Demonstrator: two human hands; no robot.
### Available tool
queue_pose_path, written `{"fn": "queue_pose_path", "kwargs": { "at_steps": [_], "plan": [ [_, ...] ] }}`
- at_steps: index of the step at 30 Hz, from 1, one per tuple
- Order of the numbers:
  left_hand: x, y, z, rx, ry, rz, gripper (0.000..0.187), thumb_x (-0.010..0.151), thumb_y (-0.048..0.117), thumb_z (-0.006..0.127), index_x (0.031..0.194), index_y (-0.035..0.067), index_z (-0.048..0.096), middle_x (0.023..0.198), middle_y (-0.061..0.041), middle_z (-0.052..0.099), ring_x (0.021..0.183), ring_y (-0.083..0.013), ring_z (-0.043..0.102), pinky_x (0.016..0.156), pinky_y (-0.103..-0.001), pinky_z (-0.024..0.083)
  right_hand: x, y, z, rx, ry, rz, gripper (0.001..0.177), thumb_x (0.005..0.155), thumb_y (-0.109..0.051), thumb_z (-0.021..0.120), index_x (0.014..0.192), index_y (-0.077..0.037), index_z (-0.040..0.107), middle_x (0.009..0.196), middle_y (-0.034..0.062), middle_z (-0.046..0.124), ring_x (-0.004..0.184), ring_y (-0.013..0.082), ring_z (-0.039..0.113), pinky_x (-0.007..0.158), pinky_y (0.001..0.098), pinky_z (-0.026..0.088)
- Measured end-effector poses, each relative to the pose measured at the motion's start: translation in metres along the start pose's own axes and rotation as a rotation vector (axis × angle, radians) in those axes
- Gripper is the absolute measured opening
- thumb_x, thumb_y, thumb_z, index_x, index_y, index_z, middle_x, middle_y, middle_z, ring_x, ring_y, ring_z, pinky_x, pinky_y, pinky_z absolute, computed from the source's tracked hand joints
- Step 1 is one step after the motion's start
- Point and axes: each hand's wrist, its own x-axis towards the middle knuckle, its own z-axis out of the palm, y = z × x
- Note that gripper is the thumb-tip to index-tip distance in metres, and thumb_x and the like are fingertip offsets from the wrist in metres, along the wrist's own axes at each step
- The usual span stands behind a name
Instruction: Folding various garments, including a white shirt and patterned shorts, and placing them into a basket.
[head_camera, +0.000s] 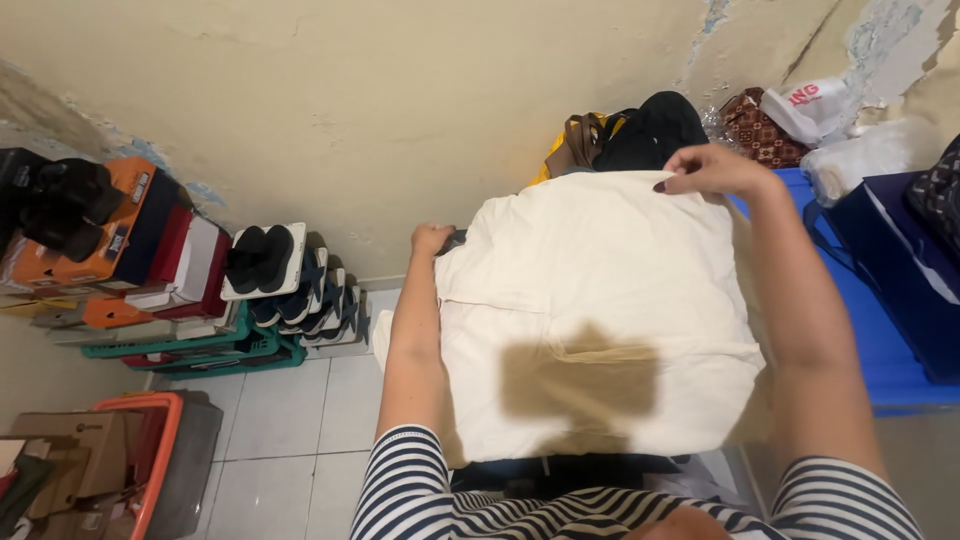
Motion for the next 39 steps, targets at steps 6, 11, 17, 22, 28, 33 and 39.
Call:
{"fn": "queue_pose_path", "kwargs": {
  "at_steps": [6,11,17,22,28,33,39],
  "plan": [
    [-0.009,0.005,0.013,0.202,-0.287,-0.059,0.065,0.079,0.058,0.079,0.103,-0.003,0.075,0.103,-0.018,0.076,0.097,-0.0257,0.073,0.085,-0.036,0.055,-0.041,-0.038,0.009,-0.008,0.119,-0.442,0.015,0.090,-0.018,0.074,0.102,-0.008,0.073,0.104,-0.0008,0.074,0.088,0.0076,0.065,0.076,0.0267,0.053],
    [-0.031,0.020,0.006,0.294,-0.217,-0.116,0.067,0.066,0.050,0.086,0.106,-0.003,0.074,0.108,-0.019,0.076,0.101,-0.0287,0.075,0.087,-0.039,0.058,-0.089,-0.056,0.046,-0.300,-0.001,-0.604,0.023,0.084,-0.023,0.078,0.102,-0.010,0.075,0.098,0.0038,0.078,0.088,0.0137,0.072,0.077,0.0303,0.056],
    [-0.020,0.014,0.007,0.212,0.289,0.012,0.041,0.079,0.038,0.070,0.102,0.006,0.080,0.102,-0.019,0.076,0.097,-0.0361,0.071,0.085,-0.042,0.055,-0.095,-0.048,0.045,-0.476,0.099,-0.224,0.052,0.076,-0.032,0.083,0.121,-0.012,0.065,0.101,0.0102,0.075,0.087,0.0250,0.072,0.074,0.0382,0.056],
    [-0.003,0.022,-0.017,-0.235,0.606,0.150,0.041,0.089,0.038,0.064,0.097,-0.001,0.073,0.095,-0.019,0.074,0.090,-0.0317,0.070,0.081,-0.041,0.054,-0.030,0.014,0.013,-0.524,0.007,-0.123,0.048,0.073,-0.039,0.085,0.114,-0.015,0.076,0.098,0.0092,0.079,0.087,0.0257,0.074,0.078,0.0348,0.056],
    [-0.003,0.012,-0.066,-0.960,0.327,0.075,0.041,0.092,0.034,0.055,0.096,-0.003,0.070,0.092,-0.010,0.071,0.087,-0.0243,0.066,0.077,-0.042,0.053,0.004,-0.011,-0.017,-0.417,0.198,0.065,0.050,0.078,-0.034,0.083,0.112,0.000,0.070,0.098,0.0188,0.077,0.091,0.0316,0.072,0.078,0.0423,0.056],
    [-0.033,0.027,-0.080,0.338,0.371,0.037,0.035,0.082,0.039,0.069,0.096,0.007,0.073,0.100,-0.021,0.070,0.096,-0.0411,0.065,0.081,-0.049,0.051,0.043,-0.020,-0.016,-0.363,0.087,-0.045,0.055,0.081,-0.040,0.076,0.126,-0.009,0.064,0.114,0.0141,0.070,0.098,0.0260,0.068,0.082,0.0364,0.053],
    [-0.027,0.062,-0.016,0.315,0.132,0.318,0.038,0.081,0.041,0.072,0.097,0.007,0.077,0.111,-0.023,0.074,0.108,-0.0372,0.068,0.098,-0.045,0.052,0.004,-0.092,0.049,-0.683,-0.037,-0.035,0.040,0.085,-0.039,0.079,0.109,-0.007,0.074,0.108,0.0163,0.074,0.098,0.0301,0.068,0.087,0.0401,0.053]
  ]
}}
